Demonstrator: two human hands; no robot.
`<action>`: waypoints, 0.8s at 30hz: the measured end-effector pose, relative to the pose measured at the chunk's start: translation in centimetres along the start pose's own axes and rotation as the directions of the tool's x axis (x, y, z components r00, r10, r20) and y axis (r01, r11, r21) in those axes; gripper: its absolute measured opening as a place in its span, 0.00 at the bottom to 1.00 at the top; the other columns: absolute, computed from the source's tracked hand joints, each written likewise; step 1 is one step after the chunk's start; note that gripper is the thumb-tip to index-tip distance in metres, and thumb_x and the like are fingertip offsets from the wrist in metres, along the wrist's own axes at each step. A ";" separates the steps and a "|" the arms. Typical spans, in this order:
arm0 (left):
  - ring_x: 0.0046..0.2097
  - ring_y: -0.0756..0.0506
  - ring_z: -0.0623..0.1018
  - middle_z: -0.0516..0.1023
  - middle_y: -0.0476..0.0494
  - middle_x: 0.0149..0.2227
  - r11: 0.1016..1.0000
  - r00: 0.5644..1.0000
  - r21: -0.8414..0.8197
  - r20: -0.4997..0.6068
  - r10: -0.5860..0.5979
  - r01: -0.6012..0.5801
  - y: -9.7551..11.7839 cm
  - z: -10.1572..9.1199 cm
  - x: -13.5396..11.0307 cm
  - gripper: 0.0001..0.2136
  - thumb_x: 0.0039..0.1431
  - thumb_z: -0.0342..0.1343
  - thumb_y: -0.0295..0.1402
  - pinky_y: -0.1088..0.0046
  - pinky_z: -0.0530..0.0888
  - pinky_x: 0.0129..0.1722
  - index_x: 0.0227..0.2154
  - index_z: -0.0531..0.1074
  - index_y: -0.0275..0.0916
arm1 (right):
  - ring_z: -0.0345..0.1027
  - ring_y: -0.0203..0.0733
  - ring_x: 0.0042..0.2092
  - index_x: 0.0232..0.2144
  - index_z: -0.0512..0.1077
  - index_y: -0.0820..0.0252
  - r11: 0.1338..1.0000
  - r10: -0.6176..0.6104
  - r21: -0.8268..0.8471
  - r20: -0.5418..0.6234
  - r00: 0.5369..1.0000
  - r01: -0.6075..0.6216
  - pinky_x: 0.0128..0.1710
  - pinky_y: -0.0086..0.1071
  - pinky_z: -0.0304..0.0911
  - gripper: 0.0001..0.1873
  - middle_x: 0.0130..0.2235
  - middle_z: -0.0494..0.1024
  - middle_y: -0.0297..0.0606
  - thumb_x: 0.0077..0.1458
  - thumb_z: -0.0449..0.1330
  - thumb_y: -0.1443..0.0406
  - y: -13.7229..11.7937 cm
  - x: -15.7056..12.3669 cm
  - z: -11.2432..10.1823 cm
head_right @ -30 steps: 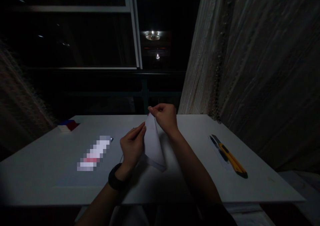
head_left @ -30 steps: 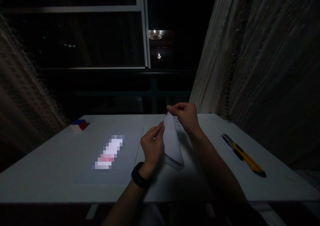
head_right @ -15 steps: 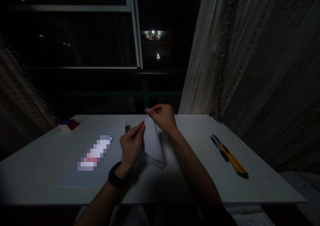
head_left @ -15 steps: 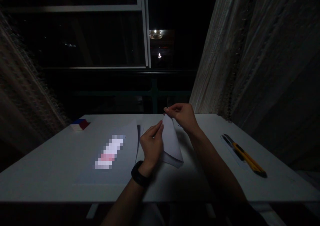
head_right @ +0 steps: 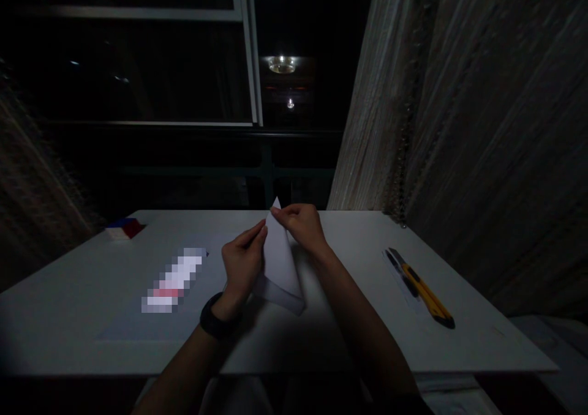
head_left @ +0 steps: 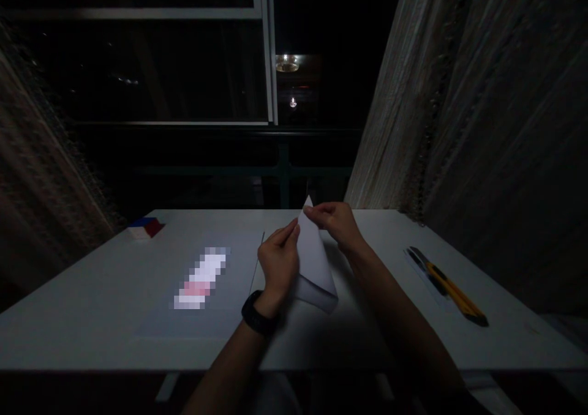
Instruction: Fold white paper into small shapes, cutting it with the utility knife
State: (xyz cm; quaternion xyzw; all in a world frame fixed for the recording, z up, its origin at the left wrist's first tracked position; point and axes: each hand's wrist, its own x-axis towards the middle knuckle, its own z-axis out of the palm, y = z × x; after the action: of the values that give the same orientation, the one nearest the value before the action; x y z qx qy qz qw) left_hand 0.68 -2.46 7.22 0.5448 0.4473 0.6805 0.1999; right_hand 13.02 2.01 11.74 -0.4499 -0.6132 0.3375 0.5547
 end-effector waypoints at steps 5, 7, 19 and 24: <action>0.42 0.44 0.78 0.79 0.46 0.39 0.997 0.996 -0.018 0.044 -0.073 0.074 -0.6 0.3 0.4 0.11 0.52 0.57 0.34 0.70 0.72 0.44 0.39 0.77 0.41 | 0.61 0.34 0.21 0.18 0.73 0.65 0.991 0.082 0.116 -0.067 0.994 -0.074 0.21 0.29 0.54 0.18 0.18 0.71 0.34 0.33 0.66 0.54 0.9 -0.3 0.4; 0.42 0.44 0.78 0.79 0.45 0.39 0.994 0.992 -0.024 0.069 -0.107 0.109 -1.1 0.4 0.6 0.11 0.52 0.57 0.34 0.70 0.72 0.43 0.39 0.77 0.41 | 0.60 0.33 0.20 0.17 0.73 0.65 0.979 0.124 0.172 -0.049 0.991 -0.114 0.21 0.28 0.54 0.17 0.17 0.71 0.33 0.31 0.66 0.55 1.2 -0.1 0.6; 0.41 0.43 0.78 0.80 0.42 0.38 0.983 0.973 0.007 0.135 -0.185 0.185 -4.2 0.8 1.0 0.11 0.51 0.57 0.33 0.69 0.72 0.42 0.38 0.77 0.38 | 0.62 0.35 0.21 0.17 0.73 0.65 0.959 0.240 0.156 -0.007 0.971 -0.236 0.21 0.28 0.56 0.14 0.18 0.72 0.35 0.34 0.65 0.58 4.2 0.7 0.9; 0.41 0.43 0.78 0.80 0.41 0.38 0.969 0.966 0.069 0.093 -0.242 0.237 -5.1 0.8 1.1 0.11 0.51 0.57 0.33 0.68 0.72 0.42 0.37 0.77 0.38 | 0.59 0.34 0.19 0.13 0.70 0.64 0.970 0.233 -0.078 0.034 0.972 -0.230 0.19 0.28 0.50 0.19 0.15 0.69 0.35 0.39 0.61 0.53 5.7 0.6 1.0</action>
State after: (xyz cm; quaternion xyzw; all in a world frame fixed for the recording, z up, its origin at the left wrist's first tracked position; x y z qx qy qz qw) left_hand -0.01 1.35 3.63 0.5259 0.5184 0.6100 0.2874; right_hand 13.04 4.79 6.58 -0.5311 -0.5803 0.3866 0.4814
